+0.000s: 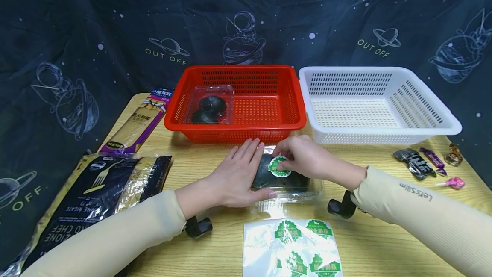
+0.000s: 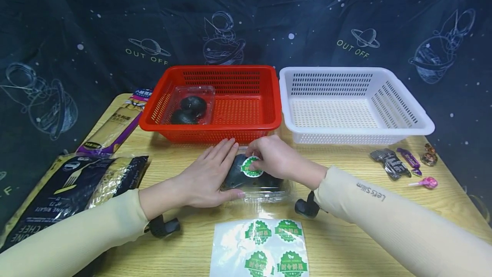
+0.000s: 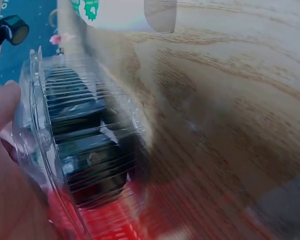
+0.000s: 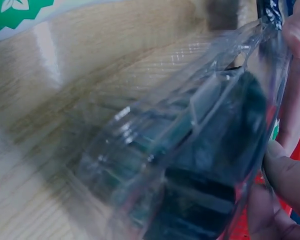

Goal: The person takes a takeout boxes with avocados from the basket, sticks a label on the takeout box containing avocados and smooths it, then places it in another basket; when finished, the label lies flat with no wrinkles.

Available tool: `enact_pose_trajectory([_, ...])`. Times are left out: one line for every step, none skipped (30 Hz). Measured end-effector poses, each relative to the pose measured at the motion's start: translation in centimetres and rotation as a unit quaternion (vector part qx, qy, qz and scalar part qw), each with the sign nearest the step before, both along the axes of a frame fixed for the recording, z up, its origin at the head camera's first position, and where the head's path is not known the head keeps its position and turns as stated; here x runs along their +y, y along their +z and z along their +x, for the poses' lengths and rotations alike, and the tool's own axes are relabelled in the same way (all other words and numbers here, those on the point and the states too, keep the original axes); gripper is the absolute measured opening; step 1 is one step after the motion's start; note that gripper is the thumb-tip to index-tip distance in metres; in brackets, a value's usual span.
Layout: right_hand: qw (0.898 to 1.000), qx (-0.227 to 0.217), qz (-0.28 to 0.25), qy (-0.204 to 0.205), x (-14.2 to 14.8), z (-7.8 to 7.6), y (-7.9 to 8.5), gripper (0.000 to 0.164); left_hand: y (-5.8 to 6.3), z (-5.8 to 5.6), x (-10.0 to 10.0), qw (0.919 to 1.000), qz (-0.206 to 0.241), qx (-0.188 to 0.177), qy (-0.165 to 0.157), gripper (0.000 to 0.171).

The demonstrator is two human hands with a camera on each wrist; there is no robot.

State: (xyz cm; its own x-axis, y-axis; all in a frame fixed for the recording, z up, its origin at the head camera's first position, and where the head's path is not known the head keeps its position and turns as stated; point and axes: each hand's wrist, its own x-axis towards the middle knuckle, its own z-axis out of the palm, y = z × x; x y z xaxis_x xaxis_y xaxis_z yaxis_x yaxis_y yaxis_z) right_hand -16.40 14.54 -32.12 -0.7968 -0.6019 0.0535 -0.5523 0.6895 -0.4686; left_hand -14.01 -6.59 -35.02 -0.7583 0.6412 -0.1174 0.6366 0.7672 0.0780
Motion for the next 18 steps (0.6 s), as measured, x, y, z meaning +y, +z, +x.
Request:
enact_pose_trajectory([1.000, 0.002, 0.001, 0.002, 0.1, 0.0, 0.0, 0.024, 0.0, 0.0, 0.0, 1.0000, -0.001, -0.001, 0.000, 0.110])
enact_pose_trajectory([1.000, 0.004, 0.002, 0.003, 0.1, 0.1, -0.1, 0.025, 0.0, 0.0, 0.0, 1.0000, -0.001, -0.002, 0.000, 0.110])
enact_pose_trajectory([1.000, 0.005, 0.002, 0.004, 0.2, 0.1, -0.1, 0.025, 0.0, 0.0, 0.1, 1.0000, -0.001, -0.003, 0.000, 0.110])
enact_pose_trajectory([1.000, 0.008, 0.002, 0.004, 0.3, 0.1, -0.1, 0.025, 0.0, 0.0, 0.1, 1.0000, -0.002, -0.003, 0.000, 0.110])
enact_pose_trajectory([1.000, 0.010, 0.000, 0.004, 0.3, 0.2, -0.2, 0.025, 0.0, 0.0, 0.1, 1.0000, -0.002, -0.004, -0.001, 0.110])
enact_pose_trajectory([1.000, 0.013, -0.002, 0.005, 0.4, 0.2, -0.3, 0.026, 0.0, 0.0, 0.1, 1.0000, -0.001, -0.004, -0.001, 0.110])
enact_pose_trajectory([1.000, 0.018, -0.003, 0.006, 0.5, 0.3, -0.4, 0.026, 0.0, 0.0, 0.1, 1.0000, -0.001, -0.004, 0.000, 0.110])
enact_pose_trajectory([1.000, 0.025, -0.002, 0.007, 0.6, 0.4, -0.4, 0.027, 0.0, 0.0, 0.1, 1.0000, -0.002, -0.004, 0.000, 0.110])
enact_pose_trajectory([0.999, 0.039, 0.002, 0.013, 0.7, 0.5, -0.5, 0.028, 0.0, 0.0, 0.1, 1.0000, -0.003, -0.004, 0.000, 0.110])
enact_pose_trajectory([0.998, 0.055, 0.008, 0.021, 0.8, 0.7, -0.5, 0.029, 0.0, 0.0, 0.1, 1.0000, -0.003, -0.004, 0.000, 0.110])
enact_pose_trajectory([0.997, 0.073, 0.017, 0.032, 0.9, 0.9, -0.5, 0.030, -0.1, 0.0, 0.1, 1.0000, -0.002, -0.004, 0.001, 0.110])
enact_pose_trajectory([0.994, 0.091, 0.028, 0.045, 1.0, 1.1, -0.5, 0.031, -0.1, 0.0, 0.1, 1.0000, -0.002, -0.003, 0.000, 0.110])
enact_pose_trajectory([0.991, 0.112, 0.039, 0.060, 1.0, 1.4, -0.6, 0.032, -0.1, 0.0, 0.1, 1.0000, -0.002, -0.002, 0.000, 0.110])
enact_pose_trajectory([0.987, 0.133, 0.052, 0.076, 1.1, 1.7, -0.6, 0.032, -0.1, 0.0, 0.1, 1.0000, -0.003, -0.001, 0.000, 0.110])
enact_pose_trajectory([0.982, 0.151, 0.062, 0.092, 1.1, 2.0, -0.7, 0.033, -0.1, 0.0, 0.1, 1.0000, -0.003, 0.000, -0.001, 0.110])
enact_pose_trajectory([0.979, 0.161, 0.070, 0.107, 1.1, 2.3, -0.7, 0.033, 0.0, 0.0, 0.1, 1.0000, -0.002, 0.000, -0.001, 0.109])
enact_pose_trajectory([0.975, 0.170, 0.077, 0.120, 1.1, 2.7, -0.8, 0.034, 0.0, 0.0, 0.1, 1.0000, -0.002, 0.000, -0.001, 0.109])
enact_pose_trajectory([0.973, 0.173, 0.082, 0.130, 1.1, 3.0, -0.9, 0.034, 0.0, 0.0, 0.1, 1.0000, -0.003, 0.000, -0.001, 0.109])
